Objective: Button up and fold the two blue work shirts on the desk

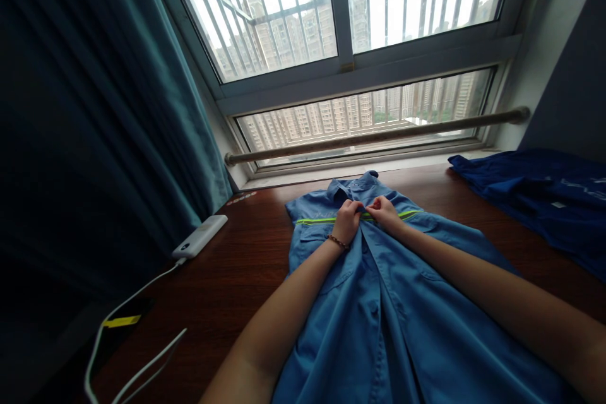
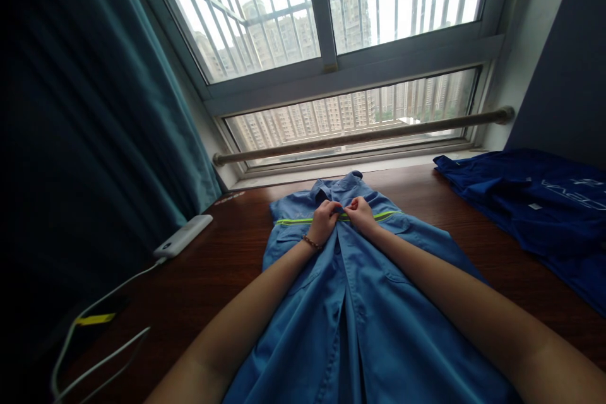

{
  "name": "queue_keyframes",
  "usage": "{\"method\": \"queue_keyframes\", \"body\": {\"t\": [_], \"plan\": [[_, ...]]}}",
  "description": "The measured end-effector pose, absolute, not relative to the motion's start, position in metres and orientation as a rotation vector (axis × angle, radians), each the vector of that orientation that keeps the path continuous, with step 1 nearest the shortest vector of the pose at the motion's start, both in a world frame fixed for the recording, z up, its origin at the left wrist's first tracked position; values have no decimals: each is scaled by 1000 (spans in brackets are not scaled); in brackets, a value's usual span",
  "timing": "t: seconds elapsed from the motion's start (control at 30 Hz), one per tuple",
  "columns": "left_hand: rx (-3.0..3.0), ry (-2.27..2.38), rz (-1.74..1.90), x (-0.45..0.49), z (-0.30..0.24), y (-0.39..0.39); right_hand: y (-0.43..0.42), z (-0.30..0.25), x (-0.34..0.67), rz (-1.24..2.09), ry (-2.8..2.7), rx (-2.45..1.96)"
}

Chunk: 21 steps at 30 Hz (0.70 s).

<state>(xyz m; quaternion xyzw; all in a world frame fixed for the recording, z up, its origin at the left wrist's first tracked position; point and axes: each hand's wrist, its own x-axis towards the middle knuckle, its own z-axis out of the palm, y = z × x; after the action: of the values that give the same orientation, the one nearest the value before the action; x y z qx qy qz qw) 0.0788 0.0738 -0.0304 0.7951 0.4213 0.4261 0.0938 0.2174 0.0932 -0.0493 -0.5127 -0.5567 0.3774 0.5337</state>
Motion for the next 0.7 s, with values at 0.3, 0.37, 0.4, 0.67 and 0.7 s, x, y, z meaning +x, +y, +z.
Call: {"method": "queue_keyframes", "body": {"t": [0.3,0.37,0.4,0.67,0.7], "plan": [[2124,1286,1282,74,-36,86,96,-55,217,859,-1441,-1146],[2073,1298,1281,73,-37,88,96,-54,217,874,-1498,-1157],[2049,1304,1278,73,-37,88,96,-53,218,892,-1542,-1155],[1968,1359,1249,71,-40,93,60,0,220,195,-2099,-1550],[1969,1359,1242,71,-40,94,49,9,217,92,-2160,-1616]]}}
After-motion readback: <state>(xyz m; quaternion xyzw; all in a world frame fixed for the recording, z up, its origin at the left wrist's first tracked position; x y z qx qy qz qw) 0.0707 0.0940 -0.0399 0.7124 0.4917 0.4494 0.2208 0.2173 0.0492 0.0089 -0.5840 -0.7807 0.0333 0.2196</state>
